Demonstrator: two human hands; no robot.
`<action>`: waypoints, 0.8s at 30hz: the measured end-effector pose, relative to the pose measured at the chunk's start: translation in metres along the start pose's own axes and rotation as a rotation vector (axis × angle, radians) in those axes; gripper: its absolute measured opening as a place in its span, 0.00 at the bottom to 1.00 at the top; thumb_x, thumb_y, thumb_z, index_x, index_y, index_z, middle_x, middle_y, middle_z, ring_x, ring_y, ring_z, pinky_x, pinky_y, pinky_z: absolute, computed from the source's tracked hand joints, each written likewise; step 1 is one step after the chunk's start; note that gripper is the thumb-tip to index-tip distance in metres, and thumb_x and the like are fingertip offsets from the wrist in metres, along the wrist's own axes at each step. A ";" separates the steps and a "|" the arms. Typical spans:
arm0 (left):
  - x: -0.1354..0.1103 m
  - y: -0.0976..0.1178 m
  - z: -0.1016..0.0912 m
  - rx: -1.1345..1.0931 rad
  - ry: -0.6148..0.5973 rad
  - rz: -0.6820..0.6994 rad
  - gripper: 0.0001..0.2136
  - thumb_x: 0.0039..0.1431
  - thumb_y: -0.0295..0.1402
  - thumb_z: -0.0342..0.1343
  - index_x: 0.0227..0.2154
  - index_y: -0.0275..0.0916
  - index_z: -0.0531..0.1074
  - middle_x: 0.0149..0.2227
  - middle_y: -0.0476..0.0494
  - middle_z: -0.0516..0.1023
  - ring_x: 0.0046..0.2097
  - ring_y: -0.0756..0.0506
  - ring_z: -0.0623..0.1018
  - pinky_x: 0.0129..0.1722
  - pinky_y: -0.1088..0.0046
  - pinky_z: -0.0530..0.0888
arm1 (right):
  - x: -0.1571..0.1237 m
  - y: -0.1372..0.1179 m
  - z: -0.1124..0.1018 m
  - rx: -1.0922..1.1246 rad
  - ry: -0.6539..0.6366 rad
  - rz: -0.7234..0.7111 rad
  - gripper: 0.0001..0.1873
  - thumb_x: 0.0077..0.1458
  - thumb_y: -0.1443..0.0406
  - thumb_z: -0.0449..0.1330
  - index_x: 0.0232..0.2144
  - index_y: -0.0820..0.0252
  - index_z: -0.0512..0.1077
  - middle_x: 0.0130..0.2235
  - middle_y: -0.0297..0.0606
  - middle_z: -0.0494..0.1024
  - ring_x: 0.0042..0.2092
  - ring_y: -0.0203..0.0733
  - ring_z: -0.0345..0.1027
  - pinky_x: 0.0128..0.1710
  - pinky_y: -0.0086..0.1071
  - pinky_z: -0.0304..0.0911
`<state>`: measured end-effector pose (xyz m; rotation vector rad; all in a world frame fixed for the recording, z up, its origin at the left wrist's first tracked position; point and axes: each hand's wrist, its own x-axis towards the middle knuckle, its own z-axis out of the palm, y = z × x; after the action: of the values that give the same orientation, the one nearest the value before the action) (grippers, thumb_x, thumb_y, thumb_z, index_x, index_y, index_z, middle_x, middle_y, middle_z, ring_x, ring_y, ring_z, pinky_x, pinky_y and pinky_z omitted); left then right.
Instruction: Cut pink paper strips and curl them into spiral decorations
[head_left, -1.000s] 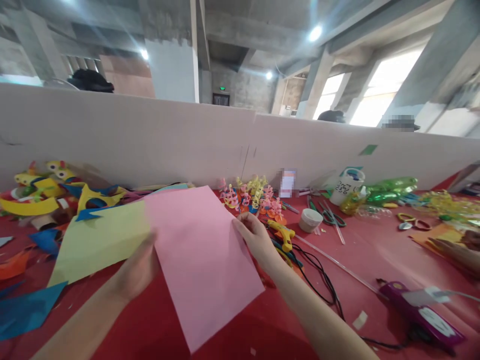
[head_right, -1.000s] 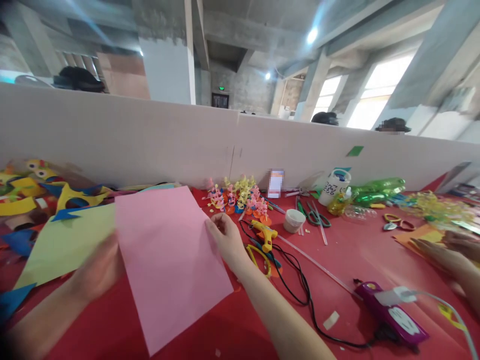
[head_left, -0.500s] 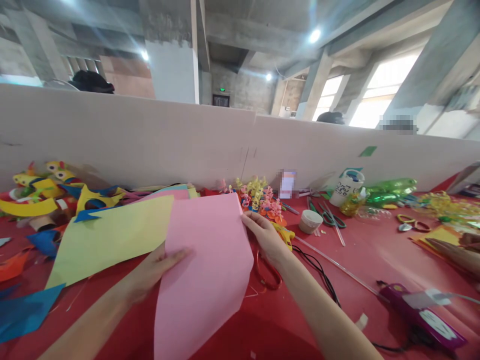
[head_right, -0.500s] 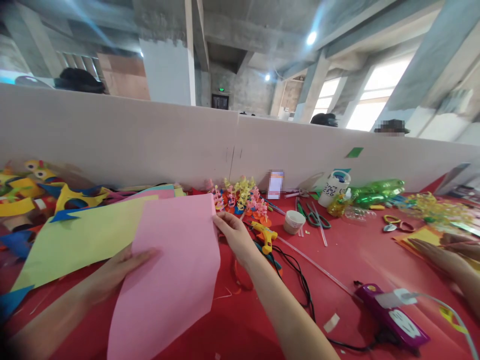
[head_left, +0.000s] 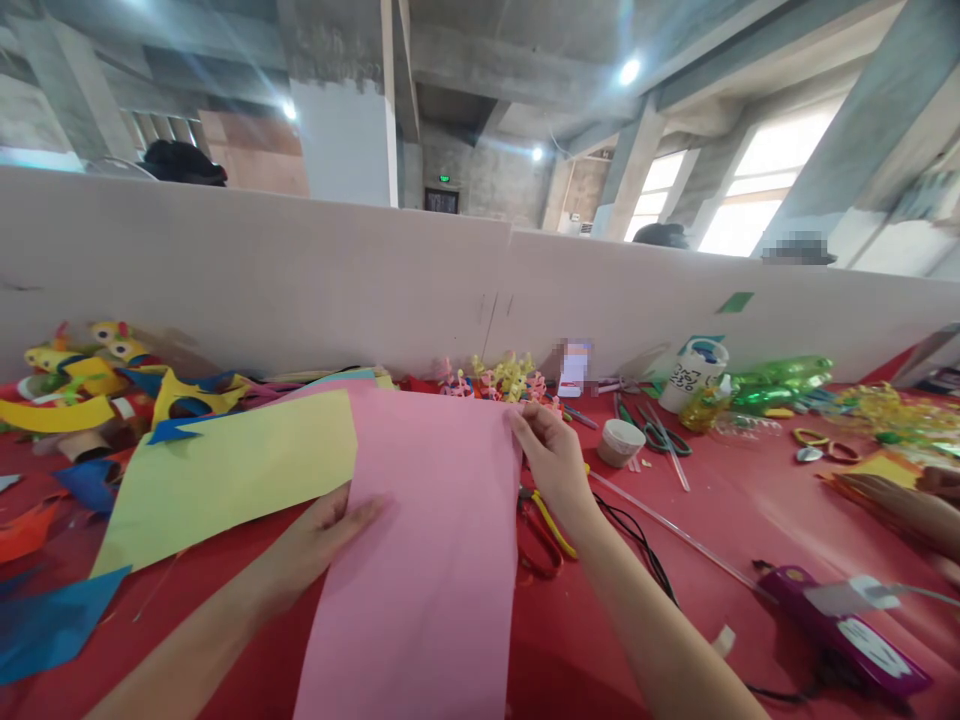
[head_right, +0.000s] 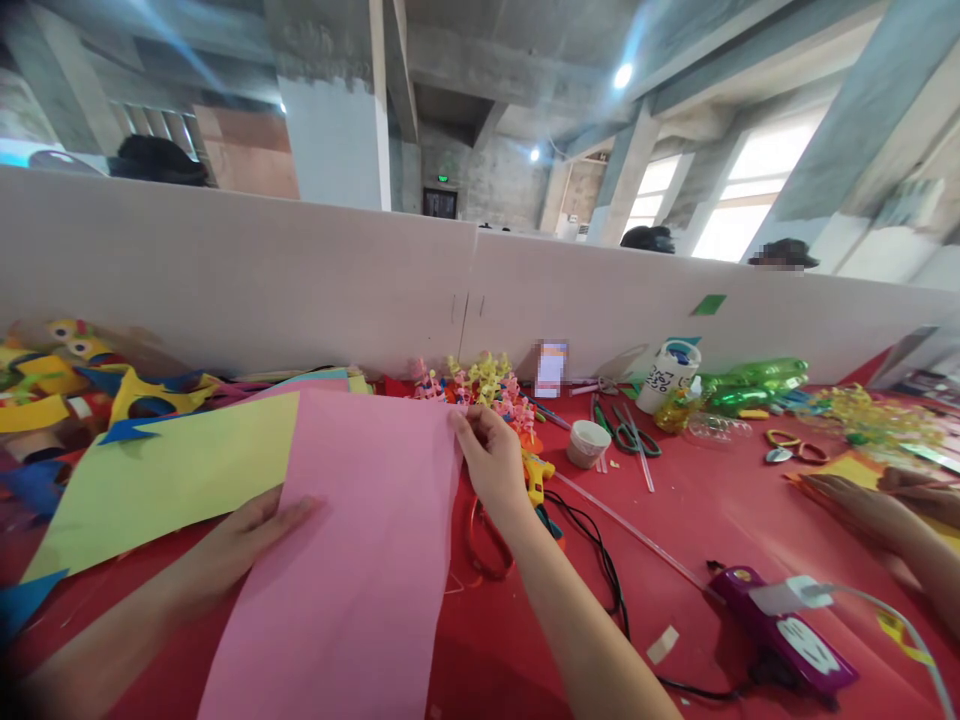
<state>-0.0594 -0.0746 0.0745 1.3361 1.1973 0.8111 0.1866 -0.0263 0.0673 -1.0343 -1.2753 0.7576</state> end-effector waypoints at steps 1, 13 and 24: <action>0.000 0.000 0.001 0.021 0.001 0.014 0.18 0.48 0.46 0.57 0.38 0.40 0.75 0.35 0.43 0.81 0.38 0.39 0.78 0.34 0.68 0.75 | 0.001 0.001 -0.001 -0.025 0.028 -0.018 0.15 0.49 0.52 0.57 0.27 0.58 0.66 0.22 0.30 0.65 0.25 0.35 0.57 0.24 0.27 0.53; 0.023 -0.015 -0.009 -0.091 0.373 0.114 0.22 0.42 0.49 0.61 0.36 0.38 0.76 0.31 0.44 0.81 0.36 0.40 0.78 0.31 0.72 0.74 | -0.012 0.005 0.016 -0.108 -0.443 0.157 0.22 0.52 0.47 0.50 0.19 0.57 0.60 0.16 0.28 0.62 0.19 0.34 0.58 0.21 0.27 0.55; 0.026 -0.018 -0.009 -0.046 0.555 0.164 0.19 0.43 0.50 0.60 0.30 0.37 0.75 0.31 0.45 0.80 0.41 0.40 0.76 0.36 0.73 0.72 | -0.014 0.024 0.024 -0.196 -0.332 0.082 0.21 0.56 0.50 0.45 0.21 0.58 0.59 0.19 0.28 0.57 0.21 0.33 0.51 0.20 0.27 0.48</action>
<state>-0.0650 -0.0494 0.0540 1.2178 1.4917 1.3808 0.1632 -0.0258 0.0393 -1.1561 -1.6249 0.9073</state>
